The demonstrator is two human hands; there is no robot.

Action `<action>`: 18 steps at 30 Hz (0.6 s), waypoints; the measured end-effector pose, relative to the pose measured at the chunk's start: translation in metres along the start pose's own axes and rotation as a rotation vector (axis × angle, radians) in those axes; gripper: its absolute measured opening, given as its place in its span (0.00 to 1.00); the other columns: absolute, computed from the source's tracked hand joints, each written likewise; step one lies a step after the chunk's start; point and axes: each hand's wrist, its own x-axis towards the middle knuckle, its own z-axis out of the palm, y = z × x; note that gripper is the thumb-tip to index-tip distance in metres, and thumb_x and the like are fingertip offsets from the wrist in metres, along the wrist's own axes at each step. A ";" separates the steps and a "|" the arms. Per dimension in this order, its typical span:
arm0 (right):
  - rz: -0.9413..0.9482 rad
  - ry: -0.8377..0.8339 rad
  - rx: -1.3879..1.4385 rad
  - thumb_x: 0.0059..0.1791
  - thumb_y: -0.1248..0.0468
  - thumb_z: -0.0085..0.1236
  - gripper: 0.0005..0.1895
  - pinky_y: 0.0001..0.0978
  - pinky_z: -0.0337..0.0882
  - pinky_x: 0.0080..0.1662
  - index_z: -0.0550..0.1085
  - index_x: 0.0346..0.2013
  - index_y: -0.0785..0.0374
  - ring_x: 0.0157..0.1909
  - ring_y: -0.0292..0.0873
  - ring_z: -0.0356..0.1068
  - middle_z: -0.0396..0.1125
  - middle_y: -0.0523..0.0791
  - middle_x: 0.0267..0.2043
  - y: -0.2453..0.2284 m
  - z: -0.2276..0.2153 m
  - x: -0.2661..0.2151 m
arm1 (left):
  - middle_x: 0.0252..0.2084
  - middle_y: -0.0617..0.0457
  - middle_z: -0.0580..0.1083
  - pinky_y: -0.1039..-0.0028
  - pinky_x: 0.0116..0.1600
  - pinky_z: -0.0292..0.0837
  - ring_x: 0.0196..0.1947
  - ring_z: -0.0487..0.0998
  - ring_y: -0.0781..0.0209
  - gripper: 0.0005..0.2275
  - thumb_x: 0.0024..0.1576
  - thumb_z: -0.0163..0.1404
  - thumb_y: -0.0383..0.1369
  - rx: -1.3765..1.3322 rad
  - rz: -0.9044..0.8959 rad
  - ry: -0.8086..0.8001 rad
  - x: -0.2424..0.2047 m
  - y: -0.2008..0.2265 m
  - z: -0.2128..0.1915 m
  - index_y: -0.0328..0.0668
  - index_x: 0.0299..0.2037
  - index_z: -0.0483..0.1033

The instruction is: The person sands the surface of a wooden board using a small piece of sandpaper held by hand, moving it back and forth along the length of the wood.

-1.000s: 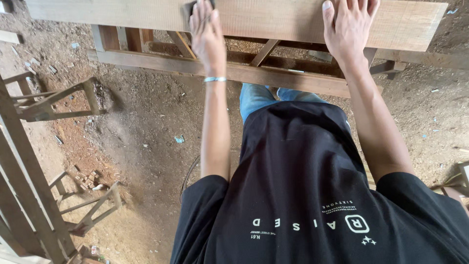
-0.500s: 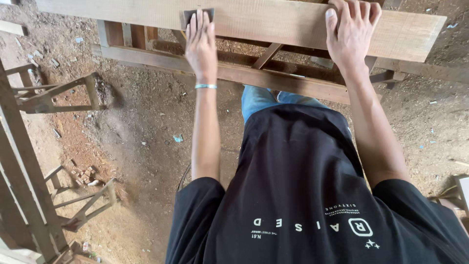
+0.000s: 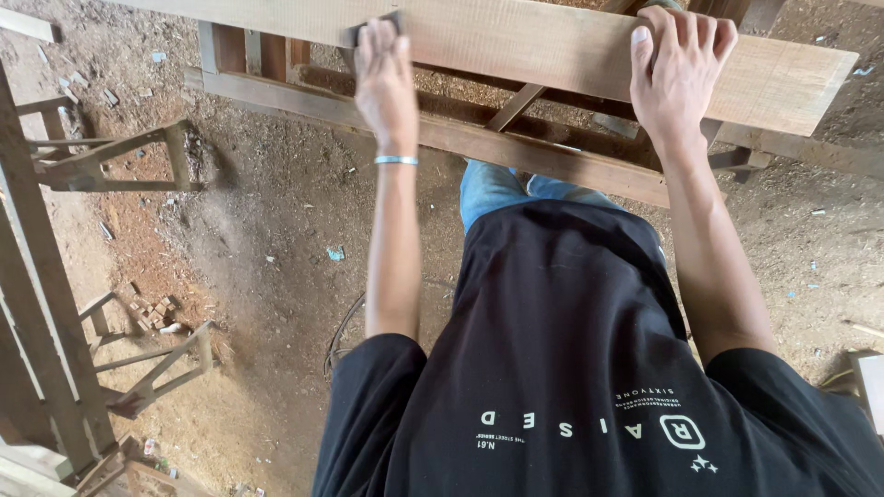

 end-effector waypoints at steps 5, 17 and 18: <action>-0.009 0.005 0.009 0.65 0.58 0.34 0.19 0.51 0.51 0.66 0.73 0.56 0.65 0.61 0.52 0.61 0.68 0.50 0.55 0.003 0.005 -0.001 | 0.66 0.56 0.69 0.63 0.63 0.83 0.66 0.73 0.59 0.19 0.64 0.51 0.39 -0.018 0.513 0.193 -0.062 0.093 0.019 0.49 0.64 0.67; 0.024 0.002 0.025 0.64 0.58 0.35 0.19 0.51 0.50 0.67 0.73 0.57 0.65 0.60 0.52 0.61 0.68 0.50 0.55 -0.007 -0.005 0.004 | 0.57 0.51 0.75 0.79 0.29 0.80 0.33 0.80 0.60 0.12 0.66 0.46 0.30 -0.127 0.090 -0.262 -0.026 0.084 -0.016 0.46 0.59 0.72; 0.026 -0.004 0.027 0.64 0.58 0.35 0.19 0.51 0.50 0.67 0.72 0.57 0.65 0.60 0.52 0.61 0.68 0.50 0.55 -0.007 -0.007 0.005 | 0.59 0.52 0.74 0.73 0.44 0.82 0.46 0.79 0.58 0.13 0.64 0.49 0.34 -0.083 0.354 -0.012 -0.044 0.099 -0.009 0.46 0.59 0.72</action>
